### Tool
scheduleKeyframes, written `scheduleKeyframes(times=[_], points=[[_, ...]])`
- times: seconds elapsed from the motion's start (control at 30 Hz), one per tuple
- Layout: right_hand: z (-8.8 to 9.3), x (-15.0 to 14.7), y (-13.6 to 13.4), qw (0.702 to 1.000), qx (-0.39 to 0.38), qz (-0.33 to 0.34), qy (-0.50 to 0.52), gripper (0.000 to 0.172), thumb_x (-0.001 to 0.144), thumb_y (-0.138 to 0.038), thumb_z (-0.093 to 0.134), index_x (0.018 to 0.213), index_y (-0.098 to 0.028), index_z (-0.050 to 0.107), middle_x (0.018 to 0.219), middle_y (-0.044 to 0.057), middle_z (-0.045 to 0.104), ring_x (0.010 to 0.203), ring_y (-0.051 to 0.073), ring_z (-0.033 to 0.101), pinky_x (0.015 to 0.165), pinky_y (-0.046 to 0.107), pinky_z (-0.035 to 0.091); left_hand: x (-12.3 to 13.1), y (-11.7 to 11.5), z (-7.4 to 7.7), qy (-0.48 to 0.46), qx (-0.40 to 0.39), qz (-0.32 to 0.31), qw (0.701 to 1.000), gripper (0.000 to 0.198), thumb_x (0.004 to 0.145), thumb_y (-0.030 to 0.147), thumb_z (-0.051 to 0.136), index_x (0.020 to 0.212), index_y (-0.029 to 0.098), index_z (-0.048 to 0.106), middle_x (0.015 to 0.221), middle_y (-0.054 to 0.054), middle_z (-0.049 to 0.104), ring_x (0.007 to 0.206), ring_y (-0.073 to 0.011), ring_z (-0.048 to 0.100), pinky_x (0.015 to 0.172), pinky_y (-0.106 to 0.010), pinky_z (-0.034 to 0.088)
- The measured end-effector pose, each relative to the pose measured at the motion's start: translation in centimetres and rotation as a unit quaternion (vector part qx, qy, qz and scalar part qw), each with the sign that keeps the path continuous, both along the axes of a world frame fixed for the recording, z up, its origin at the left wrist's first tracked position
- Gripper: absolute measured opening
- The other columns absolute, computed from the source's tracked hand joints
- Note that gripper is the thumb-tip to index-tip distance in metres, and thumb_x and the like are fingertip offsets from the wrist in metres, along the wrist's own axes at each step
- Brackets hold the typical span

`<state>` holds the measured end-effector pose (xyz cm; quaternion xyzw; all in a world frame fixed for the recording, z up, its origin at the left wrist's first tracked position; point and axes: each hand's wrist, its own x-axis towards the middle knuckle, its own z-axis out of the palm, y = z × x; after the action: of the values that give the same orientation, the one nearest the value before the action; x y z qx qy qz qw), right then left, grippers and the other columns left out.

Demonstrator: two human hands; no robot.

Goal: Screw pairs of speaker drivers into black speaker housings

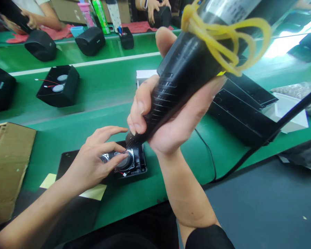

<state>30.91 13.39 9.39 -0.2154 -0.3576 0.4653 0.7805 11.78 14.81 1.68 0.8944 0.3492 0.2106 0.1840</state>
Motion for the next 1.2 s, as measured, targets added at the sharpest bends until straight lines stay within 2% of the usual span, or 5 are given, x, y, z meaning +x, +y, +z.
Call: scheduleKeyframes(times=[0.17,0.4,0.7,0.93,1.2], points=[[-0.5,1.3,0.1,0.996,0.024,0.064,-0.049,0.039,0.093,-0.060,0.074,0.111,-0.031,0.055,0.055,-0.012,0.057,0.036,0.016,0.048,0.035,0.031,0.041,0.0,0.0,0.0,0.012,-0.017,0.005,1.000,0.002,0.094,0.030,0.076,0.093,0.028,0.075,0.147,-0.005,0.065,0.141,-0.0322,0.053,0.114,-0.059,0.043],[-1.2,1.3,0.5,0.997,0.011,0.045,-0.065,0.048,0.091,-0.070,0.070,0.115,-0.033,0.051,0.057,-0.013,0.057,0.037,0.015,0.048,0.037,0.029,0.039,-1.7,-0.3,0.0,0.083,-0.010,0.001,0.996,0.040,0.094,0.051,0.073,0.127,0.029,0.067,0.158,-0.008,0.056,0.145,-0.0352,0.050,0.113,-0.062,0.044],[-3.9,-0.9,1.9,0.996,0.017,0.012,-0.082,0.060,0.094,-0.084,0.044,0.119,-0.030,0.058,0.058,-0.007,0.049,0.041,0.017,0.044,0.036,0.033,0.035,-2.8,-0.7,-1.1,0.133,0.038,-0.008,0.990,0.034,0.100,0.052,0.061,0.123,0.028,0.069,0.153,-0.010,0.060,0.138,-0.0388,0.057,0.106,-0.062,0.045],[-6.3,-0.4,4.2,0.982,0.063,0.049,-0.171,0.061,0.092,-0.086,0.048,0.074,-0.027,0.046,0.059,-0.008,0.056,0.042,0.012,0.051,0.036,0.028,0.046,-2.8,-0.3,-1.5,0.139,0.035,-0.010,0.990,0.035,0.100,0.053,0.061,0.124,0.029,0.069,0.148,-0.008,0.065,0.132,-0.0401,0.063,0.103,-0.062,0.045],[-7.0,-1.1,4.6,0.984,0.047,0.039,-0.165,0.066,0.097,-0.087,0.033,0.072,-0.026,0.044,0.056,-0.008,0.051,0.041,0.010,0.048,0.036,0.027,0.042,-2.8,-0.2,-1.8,0.132,0.023,0.002,0.991,0.037,0.098,0.056,0.062,0.122,0.030,0.071,0.147,-0.007,0.066,0.131,-0.0400,0.063,0.103,-0.061,0.045]])
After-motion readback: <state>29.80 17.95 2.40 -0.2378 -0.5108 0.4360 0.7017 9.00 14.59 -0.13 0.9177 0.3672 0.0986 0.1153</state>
